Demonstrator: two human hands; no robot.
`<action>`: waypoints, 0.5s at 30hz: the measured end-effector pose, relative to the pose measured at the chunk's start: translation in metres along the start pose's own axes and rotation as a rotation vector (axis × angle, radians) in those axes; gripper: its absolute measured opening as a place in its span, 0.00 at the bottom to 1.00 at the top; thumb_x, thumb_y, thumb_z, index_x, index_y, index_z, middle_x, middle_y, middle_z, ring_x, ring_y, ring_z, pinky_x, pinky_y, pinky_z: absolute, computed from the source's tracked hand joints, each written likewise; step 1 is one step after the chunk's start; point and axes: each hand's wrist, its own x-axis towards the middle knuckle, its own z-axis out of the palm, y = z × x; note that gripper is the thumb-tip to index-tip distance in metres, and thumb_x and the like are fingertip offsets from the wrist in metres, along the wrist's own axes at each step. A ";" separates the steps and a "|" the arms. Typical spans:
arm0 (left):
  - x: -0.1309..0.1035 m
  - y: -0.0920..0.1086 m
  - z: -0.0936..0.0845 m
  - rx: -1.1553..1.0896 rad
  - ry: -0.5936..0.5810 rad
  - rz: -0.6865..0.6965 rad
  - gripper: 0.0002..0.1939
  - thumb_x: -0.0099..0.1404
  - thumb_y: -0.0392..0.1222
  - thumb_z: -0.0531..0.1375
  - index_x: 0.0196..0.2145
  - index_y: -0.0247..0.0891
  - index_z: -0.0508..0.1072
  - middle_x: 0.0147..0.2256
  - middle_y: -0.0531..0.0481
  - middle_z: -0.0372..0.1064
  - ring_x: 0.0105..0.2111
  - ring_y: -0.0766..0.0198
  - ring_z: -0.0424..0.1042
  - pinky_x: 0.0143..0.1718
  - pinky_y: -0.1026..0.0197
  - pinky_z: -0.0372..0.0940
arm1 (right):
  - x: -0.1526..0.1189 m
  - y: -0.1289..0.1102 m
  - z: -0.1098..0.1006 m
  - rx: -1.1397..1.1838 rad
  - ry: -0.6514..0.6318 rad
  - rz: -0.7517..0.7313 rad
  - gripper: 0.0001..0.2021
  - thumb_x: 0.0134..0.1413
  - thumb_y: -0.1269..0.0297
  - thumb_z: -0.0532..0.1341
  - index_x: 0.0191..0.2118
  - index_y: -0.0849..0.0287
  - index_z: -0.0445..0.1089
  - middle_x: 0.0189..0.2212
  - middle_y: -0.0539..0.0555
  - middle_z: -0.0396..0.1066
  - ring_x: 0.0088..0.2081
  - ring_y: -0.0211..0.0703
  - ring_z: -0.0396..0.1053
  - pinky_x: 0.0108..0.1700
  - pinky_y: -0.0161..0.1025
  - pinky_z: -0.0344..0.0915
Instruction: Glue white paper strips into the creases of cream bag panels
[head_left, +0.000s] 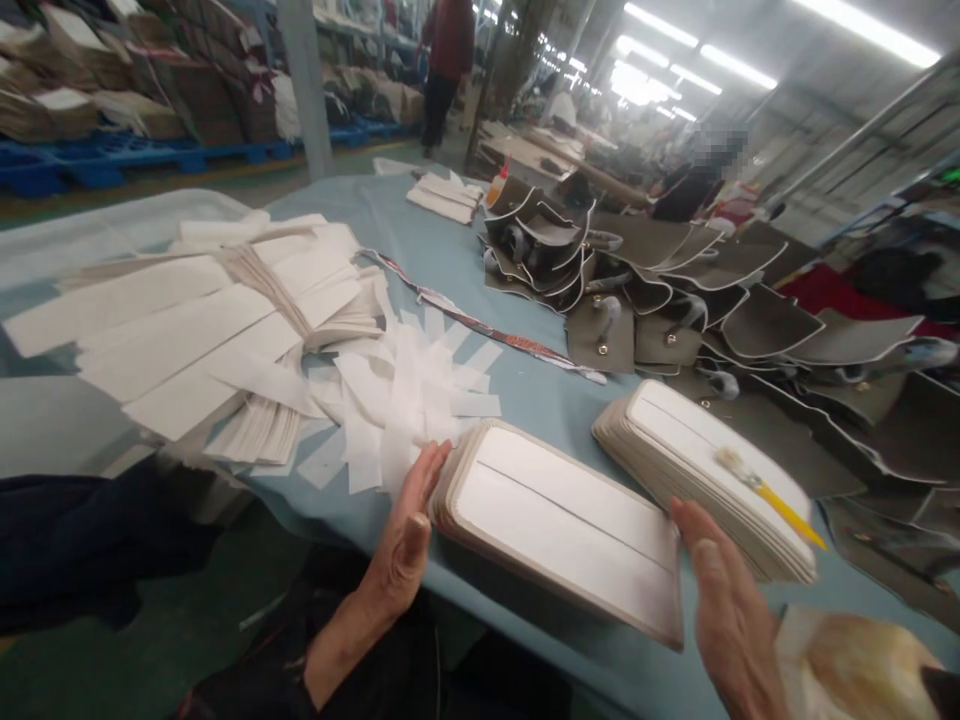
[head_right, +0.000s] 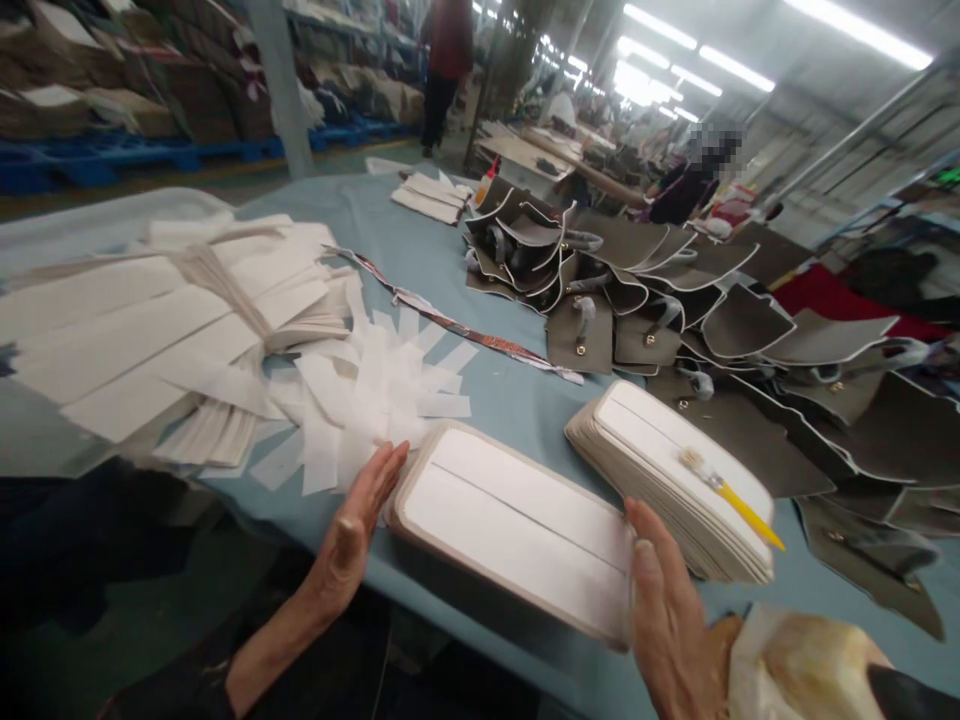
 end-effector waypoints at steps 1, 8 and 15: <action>-0.002 0.000 -0.002 0.046 -0.028 0.010 0.54 0.59 0.81 0.53 0.72 0.45 0.53 0.74 0.40 0.49 0.74 0.44 0.46 0.74 0.42 0.42 | 0.009 -0.013 0.002 -0.053 -0.034 -0.041 0.31 0.70 0.40 0.49 0.64 0.56 0.68 0.63 0.59 0.69 0.67 0.58 0.62 0.72 0.59 0.51; -0.010 0.010 -0.019 0.337 -0.063 -0.066 0.72 0.39 0.75 0.73 0.73 0.45 0.48 0.74 0.35 0.46 0.73 0.34 0.45 0.73 0.33 0.41 | 0.068 -0.091 0.045 -0.144 -0.475 -0.122 0.35 0.65 0.36 0.48 0.61 0.59 0.71 0.60 0.63 0.73 0.63 0.61 0.68 0.67 0.59 0.59; -0.005 0.013 -0.022 0.221 -0.059 -0.155 0.70 0.42 0.72 0.74 0.74 0.44 0.49 0.74 0.33 0.45 0.73 0.35 0.46 0.73 0.33 0.42 | 0.088 -0.103 0.065 -0.141 -0.590 -0.116 0.36 0.64 0.32 0.49 0.53 0.56 0.79 0.55 0.61 0.76 0.60 0.65 0.71 0.66 0.63 0.60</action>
